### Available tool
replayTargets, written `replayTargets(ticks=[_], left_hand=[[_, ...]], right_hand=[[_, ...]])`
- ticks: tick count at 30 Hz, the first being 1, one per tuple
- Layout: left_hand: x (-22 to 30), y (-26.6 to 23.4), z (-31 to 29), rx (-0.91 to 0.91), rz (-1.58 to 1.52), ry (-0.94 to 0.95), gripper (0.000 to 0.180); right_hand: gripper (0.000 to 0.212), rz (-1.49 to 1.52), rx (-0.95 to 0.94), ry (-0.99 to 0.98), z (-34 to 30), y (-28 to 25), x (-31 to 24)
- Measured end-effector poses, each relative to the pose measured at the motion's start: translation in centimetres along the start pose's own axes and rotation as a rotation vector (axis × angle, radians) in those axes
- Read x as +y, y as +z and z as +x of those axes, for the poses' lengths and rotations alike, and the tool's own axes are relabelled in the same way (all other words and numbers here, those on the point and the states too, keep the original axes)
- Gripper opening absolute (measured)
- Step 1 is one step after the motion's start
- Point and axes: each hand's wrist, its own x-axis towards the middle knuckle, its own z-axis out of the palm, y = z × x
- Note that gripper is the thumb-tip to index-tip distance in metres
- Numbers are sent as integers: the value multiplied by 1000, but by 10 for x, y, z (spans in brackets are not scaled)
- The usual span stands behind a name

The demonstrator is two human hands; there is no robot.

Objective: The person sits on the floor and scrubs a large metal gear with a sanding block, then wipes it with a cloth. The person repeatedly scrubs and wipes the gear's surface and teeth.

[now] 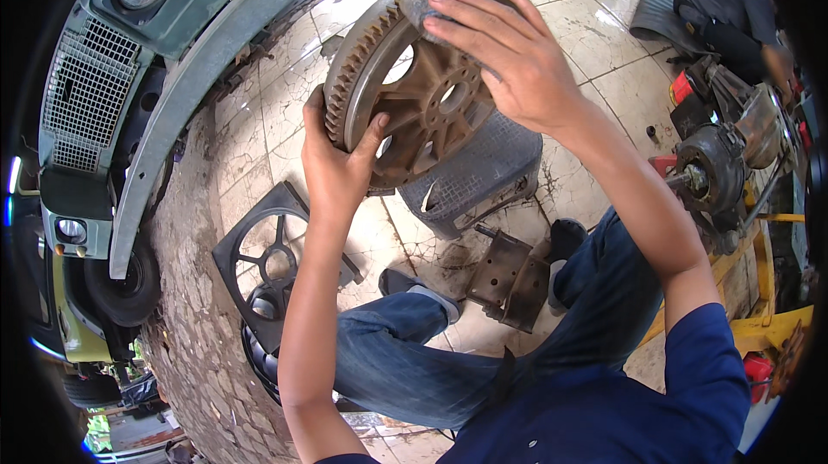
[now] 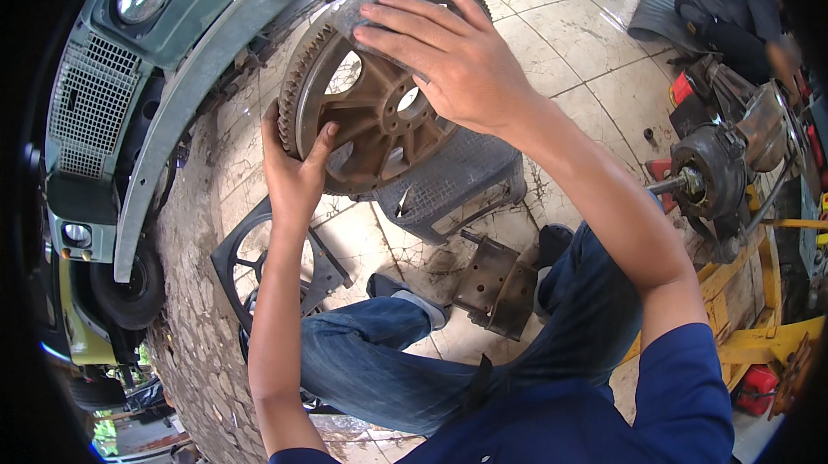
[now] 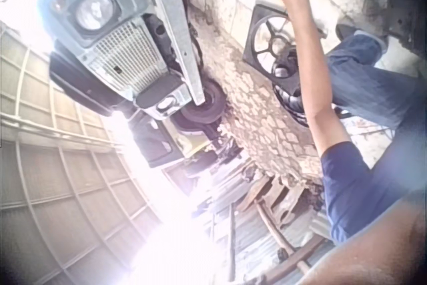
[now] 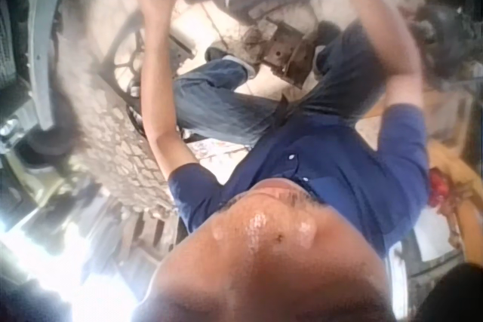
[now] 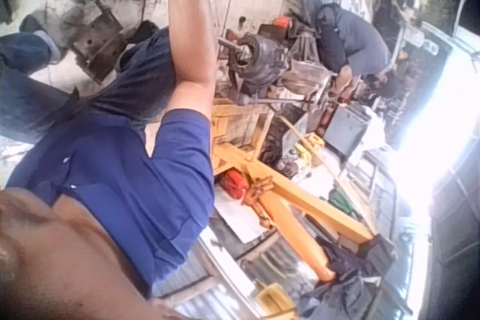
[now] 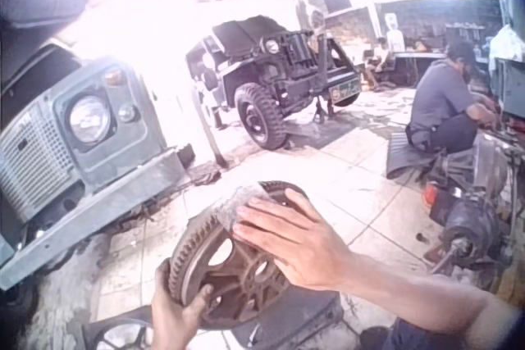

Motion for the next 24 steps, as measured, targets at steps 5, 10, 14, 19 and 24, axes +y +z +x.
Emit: replayTargets(ticks=[5,10,14,19,24], left_hand=[[0,-3,-1,-28,-41,-30,73],[5,-5,-8,-39,-25,-26,72],[12,-1,-6,-32,15,5,71],[4,-6,-3,-35,21,-55,72],[2,-3,-1,-17,-29,-48,72]], right_hand=[[64,-114,23,147,-8,2,14],[67,-41,78,60,-6,4,7],[65,-60,120,160,-9,5,24],[66,3,32,131,-5,0,-3],[66,71,70,303,-12,1,24]])
